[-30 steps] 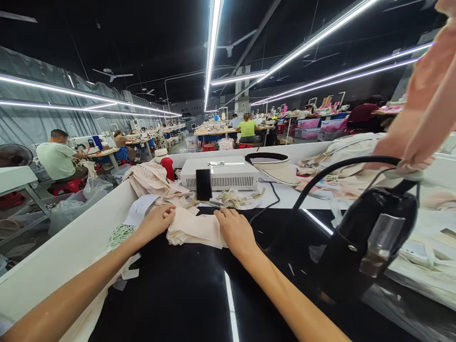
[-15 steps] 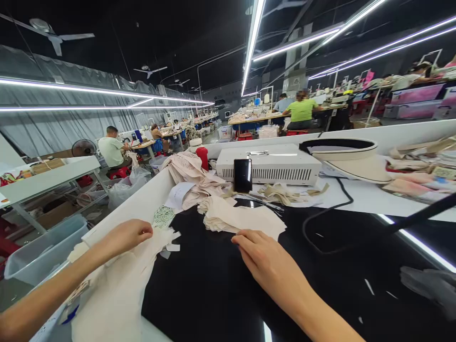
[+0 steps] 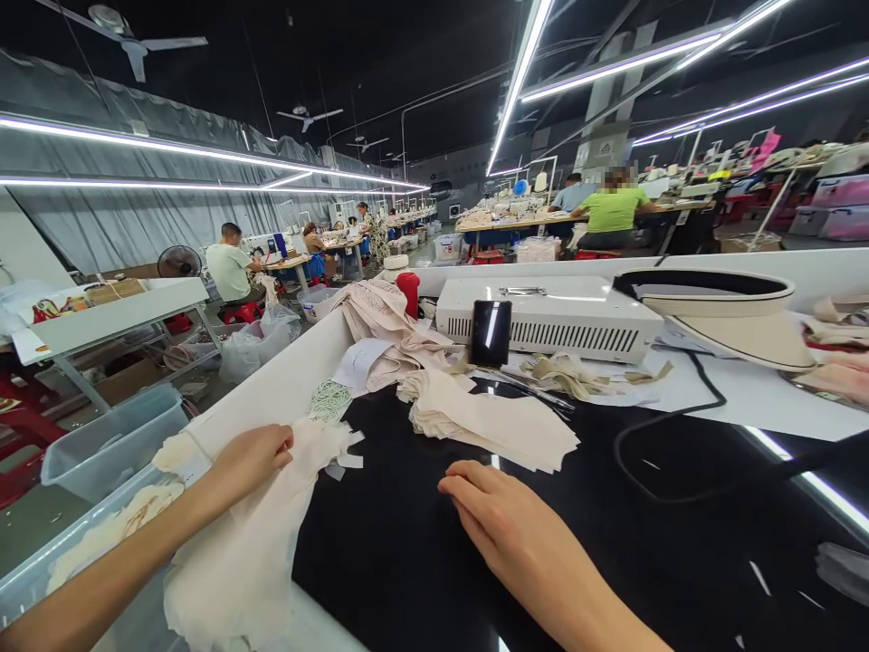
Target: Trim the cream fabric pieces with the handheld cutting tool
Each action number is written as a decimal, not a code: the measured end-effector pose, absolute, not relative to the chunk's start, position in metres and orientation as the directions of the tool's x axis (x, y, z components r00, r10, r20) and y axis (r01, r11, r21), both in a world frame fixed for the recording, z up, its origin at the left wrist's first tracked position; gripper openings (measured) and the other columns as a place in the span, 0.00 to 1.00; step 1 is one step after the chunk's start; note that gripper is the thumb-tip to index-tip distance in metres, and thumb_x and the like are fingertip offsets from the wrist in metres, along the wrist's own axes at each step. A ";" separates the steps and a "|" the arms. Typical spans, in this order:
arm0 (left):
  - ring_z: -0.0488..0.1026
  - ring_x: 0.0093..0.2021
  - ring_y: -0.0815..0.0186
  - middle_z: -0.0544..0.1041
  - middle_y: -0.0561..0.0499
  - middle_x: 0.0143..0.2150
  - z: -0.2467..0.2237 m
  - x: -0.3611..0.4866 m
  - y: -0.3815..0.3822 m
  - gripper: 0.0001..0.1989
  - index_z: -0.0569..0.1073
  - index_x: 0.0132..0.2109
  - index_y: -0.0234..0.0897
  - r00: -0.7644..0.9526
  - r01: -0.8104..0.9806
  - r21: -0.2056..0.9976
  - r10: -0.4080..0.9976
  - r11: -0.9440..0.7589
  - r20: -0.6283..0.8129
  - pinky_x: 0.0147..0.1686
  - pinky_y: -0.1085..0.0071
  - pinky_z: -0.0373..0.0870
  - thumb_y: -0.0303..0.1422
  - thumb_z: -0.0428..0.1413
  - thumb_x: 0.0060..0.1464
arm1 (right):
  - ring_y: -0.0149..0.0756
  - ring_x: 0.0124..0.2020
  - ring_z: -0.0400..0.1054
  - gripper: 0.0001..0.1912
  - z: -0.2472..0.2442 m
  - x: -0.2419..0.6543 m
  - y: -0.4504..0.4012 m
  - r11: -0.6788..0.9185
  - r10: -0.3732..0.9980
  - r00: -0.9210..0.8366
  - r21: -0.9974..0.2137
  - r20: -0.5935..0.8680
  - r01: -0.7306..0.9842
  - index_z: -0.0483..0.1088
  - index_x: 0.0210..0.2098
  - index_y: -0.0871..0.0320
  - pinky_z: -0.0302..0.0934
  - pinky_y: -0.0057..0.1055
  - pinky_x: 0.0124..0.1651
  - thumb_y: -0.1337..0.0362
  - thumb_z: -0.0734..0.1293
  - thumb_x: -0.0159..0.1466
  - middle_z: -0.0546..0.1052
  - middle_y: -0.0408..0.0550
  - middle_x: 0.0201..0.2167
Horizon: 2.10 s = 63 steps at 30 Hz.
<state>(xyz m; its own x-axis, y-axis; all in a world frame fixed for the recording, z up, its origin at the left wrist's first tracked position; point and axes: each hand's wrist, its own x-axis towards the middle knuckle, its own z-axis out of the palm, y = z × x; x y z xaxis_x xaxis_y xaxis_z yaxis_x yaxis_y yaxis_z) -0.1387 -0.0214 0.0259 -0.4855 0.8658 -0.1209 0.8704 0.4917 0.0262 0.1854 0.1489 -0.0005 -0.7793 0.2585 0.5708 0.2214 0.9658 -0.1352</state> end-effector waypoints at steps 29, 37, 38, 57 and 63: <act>0.61 0.31 0.70 0.68 0.55 0.34 0.075 -0.012 -0.002 0.24 0.70 0.55 0.36 0.106 0.100 0.989 0.990 -0.107 0.096 0.29 0.75 0.56 0.37 0.60 0.52 | 0.43 0.42 0.76 0.26 0.029 0.170 0.075 -0.151 0.313 -0.949 -0.985 0.032 -0.083 0.81 0.47 0.58 0.68 0.37 0.51 0.44 0.76 0.60 0.81 0.49 0.38; 0.58 0.28 0.71 0.67 0.57 0.28 0.051 0.000 0.010 0.27 0.70 0.38 0.36 -0.015 0.179 0.962 0.978 0.208 -0.208 0.27 0.73 0.53 0.57 0.63 0.50 | 0.29 0.30 0.62 0.21 0.030 0.185 0.074 -0.181 0.463 -0.886 -0.980 -0.012 -0.081 0.78 0.41 0.59 0.57 0.24 0.33 0.49 0.78 0.60 0.74 0.42 0.31; 0.58 0.28 0.71 0.67 0.56 0.28 0.049 0.001 0.011 0.28 0.69 0.35 0.36 -0.007 0.180 0.961 0.977 0.212 -0.214 0.27 0.73 0.53 0.57 0.63 0.49 | 0.29 0.30 0.62 0.21 0.029 0.186 0.075 -0.184 0.468 -0.884 -0.980 -0.022 -0.073 0.78 0.41 0.59 0.56 0.24 0.32 0.48 0.78 0.59 0.74 0.42 0.31; 0.60 0.27 0.70 0.66 0.56 0.27 0.028 -0.001 0.031 0.23 0.72 0.32 0.36 -0.041 0.369 0.926 0.996 0.083 -0.073 0.28 0.74 0.56 0.53 0.56 0.60 | 0.23 0.20 0.45 0.15 0.009 0.200 0.069 -0.055 0.456 -0.852 -0.963 -0.259 0.264 0.60 0.25 0.55 0.39 0.27 0.23 0.58 0.70 0.58 0.54 0.33 0.18; 0.70 0.33 0.65 0.76 0.52 0.32 0.040 -0.003 0.039 0.16 0.79 0.35 0.37 0.027 0.555 0.813 0.981 -0.177 0.194 0.35 0.72 0.65 0.42 0.55 0.65 | 0.26 0.24 0.47 0.14 0.013 0.204 0.083 0.184 0.519 -0.833 -0.927 -0.192 0.328 0.58 0.25 0.56 0.42 0.28 0.25 0.64 0.65 0.64 0.55 0.35 0.22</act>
